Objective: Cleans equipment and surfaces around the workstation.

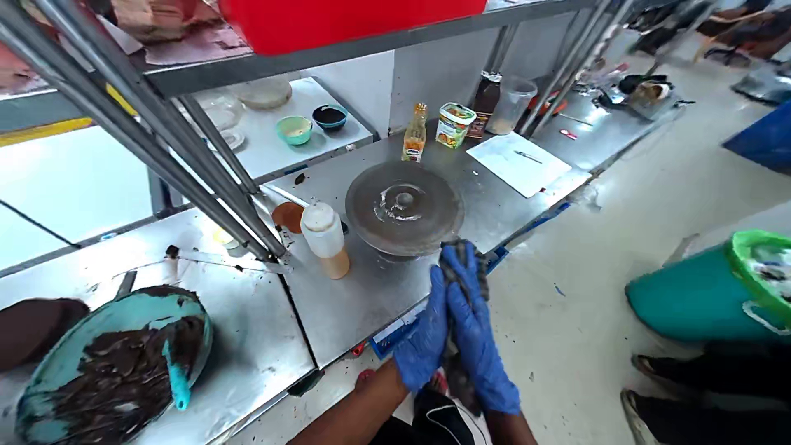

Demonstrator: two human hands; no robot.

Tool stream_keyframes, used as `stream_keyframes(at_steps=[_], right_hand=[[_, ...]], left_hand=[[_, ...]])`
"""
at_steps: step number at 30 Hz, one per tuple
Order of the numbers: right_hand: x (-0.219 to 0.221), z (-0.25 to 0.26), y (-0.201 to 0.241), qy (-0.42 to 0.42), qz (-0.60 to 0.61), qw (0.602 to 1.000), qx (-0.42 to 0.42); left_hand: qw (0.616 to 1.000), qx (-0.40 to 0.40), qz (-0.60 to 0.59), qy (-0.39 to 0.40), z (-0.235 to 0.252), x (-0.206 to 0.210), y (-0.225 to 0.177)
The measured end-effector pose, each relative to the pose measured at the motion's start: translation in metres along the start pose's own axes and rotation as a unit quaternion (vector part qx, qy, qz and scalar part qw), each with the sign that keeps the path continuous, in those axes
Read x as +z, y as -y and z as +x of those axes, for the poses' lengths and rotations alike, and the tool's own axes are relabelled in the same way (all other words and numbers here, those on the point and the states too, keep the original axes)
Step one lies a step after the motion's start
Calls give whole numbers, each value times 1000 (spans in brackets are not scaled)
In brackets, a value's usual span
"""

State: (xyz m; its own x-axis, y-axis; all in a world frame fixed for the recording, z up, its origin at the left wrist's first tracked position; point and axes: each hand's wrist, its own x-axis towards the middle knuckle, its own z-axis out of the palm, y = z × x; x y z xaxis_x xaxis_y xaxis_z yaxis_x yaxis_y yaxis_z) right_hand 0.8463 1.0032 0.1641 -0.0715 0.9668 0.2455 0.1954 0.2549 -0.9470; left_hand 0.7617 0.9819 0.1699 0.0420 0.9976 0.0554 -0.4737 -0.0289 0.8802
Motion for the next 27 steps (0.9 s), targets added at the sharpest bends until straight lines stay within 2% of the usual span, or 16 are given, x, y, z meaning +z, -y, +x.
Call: stream_keyframes(at_steps=[2,4,5,6,8,9,11,12,14,15,17,19,20,22,25,27], right_hand=[[-20,45,-3,-26,16,999,-25],[-34,86,6,-8,56,997,-50],[-37,104,8,21,59,996,-69],[-38,120,6,63,44,992,-98],[-27,151,-9,176,-57,970,-158],[-14,162,-23,237,-134,943,-194],[26,177,-59,367,-268,847,-276],[44,186,-73,425,-310,793,-307],[71,225,-85,474,-333,737,-349],[81,250,-92,477,-336,728,-359],[92,295,-106,459,-342,748,-337],[95,331,-111,416,-364,776,-305],[94,334,-113,391,-371,787,-299],[82,299,-111,373,-353,798,-316],[52,216,-97,448,-274,771,-361],[61,221,-96,486,-256,753,-363]], left_hand=[[998,11,-13,57,10,2,8],[987,82,90,109,29,-14,9],[983,103,143,49,35,-21,7],[979,104,163,-66,41,-26,8],[937,21,127,-325,54,-36,16],[907,-34,90,-409,61,-42,24],[879,-93,-2,-467,80,-51,38],[874,-86,-36,-477,94,-51,42],[849,-32,-59,-525,126,-48,44],[823,-3,-63,-564,138,-45,47],[786,34,-54,-615,146,-43,53],[788,16,-4,-615,149,-45,52],[790,-2,20,-612,149,-47,50],[786,-7,44,-617,150,-54,47],[796,-22,79,-599,143,-55,49],[803,-23,77,-591,143,-56,49]])
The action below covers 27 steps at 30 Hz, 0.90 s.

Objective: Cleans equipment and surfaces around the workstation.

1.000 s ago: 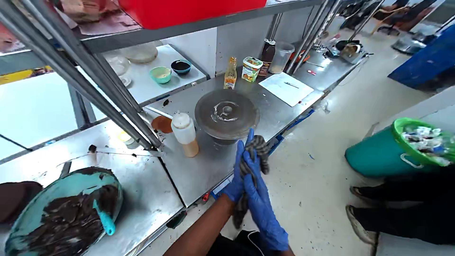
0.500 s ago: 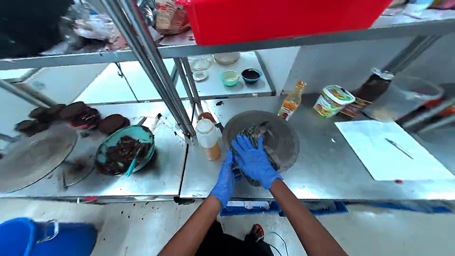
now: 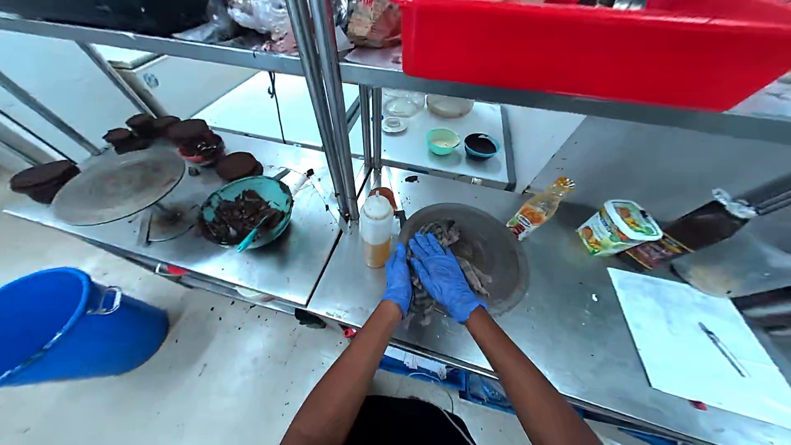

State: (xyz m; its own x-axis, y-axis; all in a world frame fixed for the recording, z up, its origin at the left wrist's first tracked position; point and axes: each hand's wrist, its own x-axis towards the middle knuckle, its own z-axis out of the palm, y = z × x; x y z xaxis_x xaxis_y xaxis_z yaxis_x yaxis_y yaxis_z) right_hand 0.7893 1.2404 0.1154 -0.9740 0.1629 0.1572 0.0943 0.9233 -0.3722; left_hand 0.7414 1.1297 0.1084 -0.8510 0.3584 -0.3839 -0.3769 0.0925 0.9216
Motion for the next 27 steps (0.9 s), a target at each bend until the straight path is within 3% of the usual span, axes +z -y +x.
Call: stream_keyframes(at_steps=[2,5,8,10,12,15,17,19,22,25,27], right_hand=[[-13,21,-43,5,-18,1000,21],[-35,-1,-100,-65,-61,989,119],[-27,-54,-62,-125,-81,965,217],[-11,-53,-11,-93,-64,966,231],[1,-27,14,-40,-39,980,191],[-5,21,-29,-41,-14,989,143],[-22,26,-79,-87,-36,979,181],[-37,-2,-101,-109,-89,959,248],[-23,-60,-43,-121,-110,941,295],[15,-62,51,-100,-61,962,247],[23,-54,68,-52,-40,977,203]], left_hand=[[999,0,-34,-7,-2,6,3],[995,11,-90,-42,-5,16,6],[996,18,-73,-49,3,13,0],[999,16,-21,-18,9,3,-4],[1000,14,15,2,14,-5,-6],[1000,13,-21,4,10,-4,-6],[997,20,-72,-14,10,2,-5],[995,23,-94,-35,11,6,-5],[997,6,-64,-40,5,4,-10],[999,4,-27,-18,24,-3,-10],[1000,8,3,30,35,-10,-10]])
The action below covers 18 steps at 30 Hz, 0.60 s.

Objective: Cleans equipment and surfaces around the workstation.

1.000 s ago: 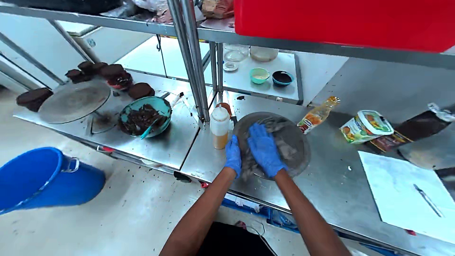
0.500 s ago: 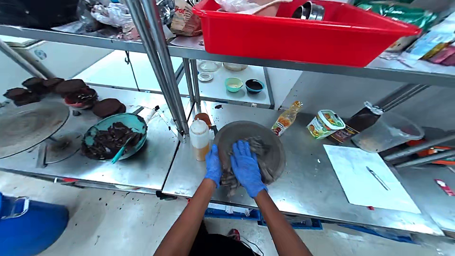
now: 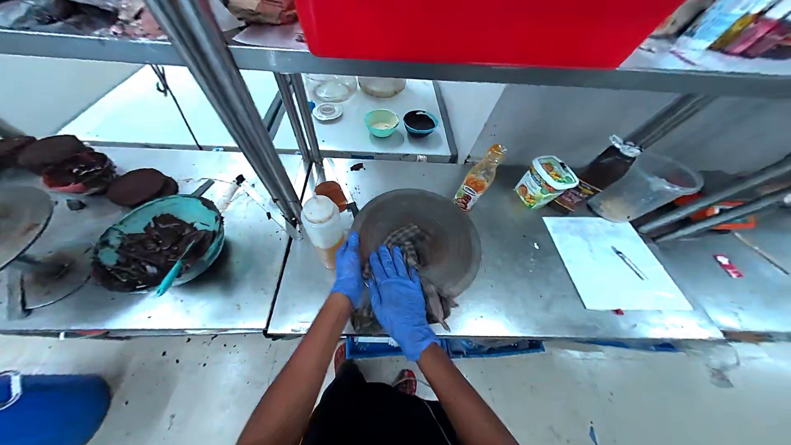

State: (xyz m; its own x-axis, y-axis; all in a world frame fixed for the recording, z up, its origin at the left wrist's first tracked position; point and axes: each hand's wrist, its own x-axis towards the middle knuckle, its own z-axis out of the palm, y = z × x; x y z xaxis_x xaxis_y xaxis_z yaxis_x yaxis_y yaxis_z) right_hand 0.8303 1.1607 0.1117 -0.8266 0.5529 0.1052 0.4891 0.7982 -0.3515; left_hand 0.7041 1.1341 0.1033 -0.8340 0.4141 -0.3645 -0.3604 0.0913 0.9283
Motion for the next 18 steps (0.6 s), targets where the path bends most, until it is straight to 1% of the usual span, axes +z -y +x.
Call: stream_keyframes(at_steps=[1,2,4,5,6,8,9,10,11,12,13,14,16,17,18], right_hand=[[-2,3,-9,3,0,1000,-23],[-7,5,-26,-20,-2,999,-37],[-27,2,-80,-86,4,996,-34],[-43,-1,-110,-97,14,995,-11],[-57,-4,-138,-108,36,993,31],[-70,-14,-187,-122,92,978,139],[-62,-20,-211,-136,119,967,178],[-44,-29,-230,-144,139,958,204],[-16,-42,-235,-150,154,951,223],[17,-56,-221,-141,163,948,233],[50,-68,-188,-121,157,952,232],[80,-74,-145,-96,139,964,207],[125,-74,-69,-42,82,990,108],[135,-73,-50,-2,67,997,49],[137,-70,-50,38,51,998,-9]], left_hand=[[1000,10,15,7,2,-1,-1],[999,21,25,8,2,-1,-2],[999,42,12,-12,-3,3,0],[998,55,-8,-38,-6,9,3],[996,64,-20,-59,-11,12,7],[994,75,-24,-72,-18,13,12],[994,77,-22,-70,-19,13,13],[995,76,-15,-66,-20,13,13],[995,73,-8,-65,-21,12,13],[995,72,1,-66,-23,11,14],[995,71,18,-64,-26,10,14],[995,68,46,-57,-31,8,13],[993,52,96,-37,-41,6,7],[994,45,98,-35,-43,6,7],[994,44,91,-35,-42,6,7]])
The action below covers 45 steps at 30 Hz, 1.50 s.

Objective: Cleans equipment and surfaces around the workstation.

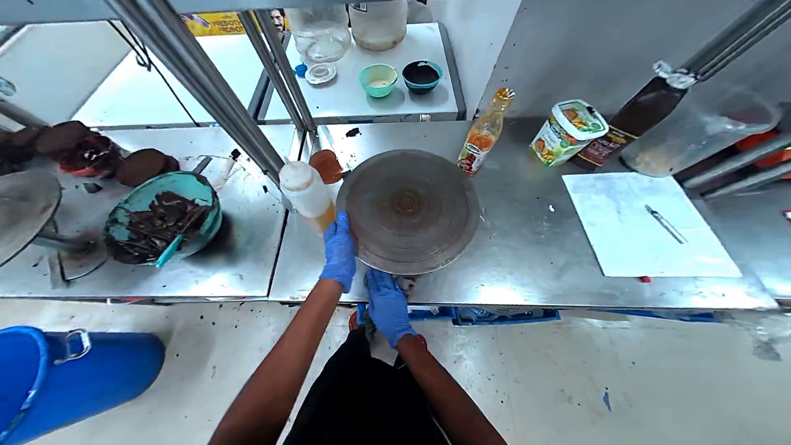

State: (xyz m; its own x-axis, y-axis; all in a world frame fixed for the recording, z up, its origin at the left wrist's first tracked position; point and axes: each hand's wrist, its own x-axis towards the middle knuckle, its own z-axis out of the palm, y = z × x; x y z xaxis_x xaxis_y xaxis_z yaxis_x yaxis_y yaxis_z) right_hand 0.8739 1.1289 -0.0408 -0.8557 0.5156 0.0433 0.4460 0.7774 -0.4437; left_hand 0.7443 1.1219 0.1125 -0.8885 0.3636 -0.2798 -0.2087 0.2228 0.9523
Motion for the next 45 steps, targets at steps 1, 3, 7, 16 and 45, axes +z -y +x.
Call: stream_keyframes(at_steps=[1,3,7,16,45], right_hand=[[-3,1,-13,14,-21,999,-46],[-21,-4,-60,-36,-53,996,-70],[-89,4,-182,-86,-54,993,64],[-67,31,-132,-116,-20,983,141],[33,85,60,89,-9,995,-46]], left_hand=[[1000,1,-9,-1,1,0,1],[1000,0,-19,-2,5,-2,3],[999,5,-38,-9,16,-2,3],[1000,2,-31,-1,40,-6,-2],[964,261,37,-23,124,-72,1]])
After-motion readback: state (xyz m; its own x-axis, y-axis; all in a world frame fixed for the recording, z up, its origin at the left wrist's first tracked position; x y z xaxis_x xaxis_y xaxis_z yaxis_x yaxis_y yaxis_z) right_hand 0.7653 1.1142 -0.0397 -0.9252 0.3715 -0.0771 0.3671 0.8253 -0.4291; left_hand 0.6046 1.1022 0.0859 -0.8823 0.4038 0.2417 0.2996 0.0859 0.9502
